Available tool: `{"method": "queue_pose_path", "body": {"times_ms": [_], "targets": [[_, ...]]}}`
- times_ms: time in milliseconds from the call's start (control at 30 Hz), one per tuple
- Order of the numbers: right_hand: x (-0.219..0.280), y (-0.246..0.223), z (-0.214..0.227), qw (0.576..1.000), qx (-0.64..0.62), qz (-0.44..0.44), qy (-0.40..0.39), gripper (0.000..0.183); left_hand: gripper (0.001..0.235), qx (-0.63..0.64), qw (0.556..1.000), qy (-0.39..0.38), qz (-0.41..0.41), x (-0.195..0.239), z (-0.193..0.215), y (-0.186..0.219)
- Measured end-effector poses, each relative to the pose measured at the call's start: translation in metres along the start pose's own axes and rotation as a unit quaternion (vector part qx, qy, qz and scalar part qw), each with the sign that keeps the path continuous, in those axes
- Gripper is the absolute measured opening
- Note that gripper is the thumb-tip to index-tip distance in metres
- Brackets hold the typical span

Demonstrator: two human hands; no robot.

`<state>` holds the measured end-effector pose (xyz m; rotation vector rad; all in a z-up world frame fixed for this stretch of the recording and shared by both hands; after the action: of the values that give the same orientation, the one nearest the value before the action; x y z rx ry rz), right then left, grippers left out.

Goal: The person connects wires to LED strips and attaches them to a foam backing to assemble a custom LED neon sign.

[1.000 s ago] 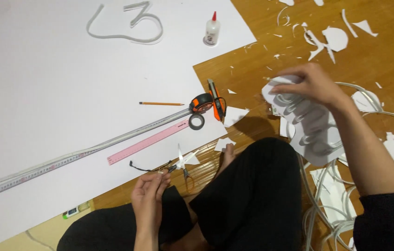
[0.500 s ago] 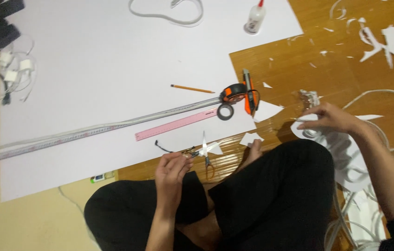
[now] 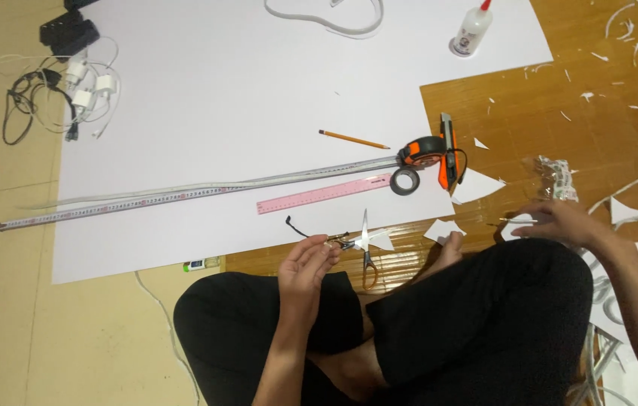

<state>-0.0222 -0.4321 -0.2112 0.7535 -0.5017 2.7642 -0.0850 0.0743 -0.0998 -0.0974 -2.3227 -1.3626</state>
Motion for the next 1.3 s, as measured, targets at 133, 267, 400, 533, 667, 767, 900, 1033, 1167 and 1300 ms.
{"method": "queue_pose_path", "body": {"times_ms": [133,267,400,533,667,767,900,1033,1167,1300], "targets": [[0.000,0.005,-0.003,0.999,0.012,0.018,0.046,0.066,0.028,0.014,1.000,0.012,0.005,0.001,0.004,0.004],[0.007,-0.005,-0.008,0.998,0.011,0.038,0.047,0.061,0.028,0.017,1.000,0.022,0.010,0.001,0.007,0.007],[0.032,-0.021,-0.001,0.998,-0.048,-0.018,0.042,0.049,0.028,0.006,0.999,0.033,0.015,-0.001,0.008,0.004],[0.046,-0.029,0.018,0.987,-0.102,0.013,0.126,0.041,0.024,0.014,0.999,0.029,0.019,-0.004,0.009,-0.002],[0.131,-0.102,0.079,0.920,-0.312,0.074,0.224,0.038,0.025,0.011,0.999,0.032,0.032,-0.001,0.003,-0.002],[0.193,-0.154,0.101,0.840,-0.356,0.125,0.390,0.011,0.021,0.003,0.999,0.010,0.040,0.002,-0.008,-0.009],[0.168,-0.211,0.005,0.886,-0.408,0.022,0.219,0.024,0.013,0.016,0.994,-0.004,0.104,0.004,-0.023,-0.040],[0.161,-0.258,-0.066,0.820,-0.554,0.122,0.072,0.022,0.020,-0.020,0.987,0.007,0.162,0.013,-0.024,-0.053],[0.160,-0.264,-0.074,0.849,-0.512,0.108,0.074,0.016,0.018,0.027,0.987,0.028,0.153,0.018,-0.007,-0.061],[0.161,-0.265,-0.076,0.864,-0.487,0.106,0.065,0.017,0.016,-0.011,0.992,0.035,0.123,0.020,-0.009,-0.052]]}}
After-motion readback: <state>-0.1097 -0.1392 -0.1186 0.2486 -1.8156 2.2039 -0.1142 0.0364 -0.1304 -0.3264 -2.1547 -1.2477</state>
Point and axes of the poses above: each hand's wrist, its own x-axis away from the middle knuckle, its own z-axis out of the back of the hand, y = z × x, the point moved 9 cm from there along -x, towards the middle knuckle, and after that the axes turned 7 degrees about y, right-handed, at the moved point
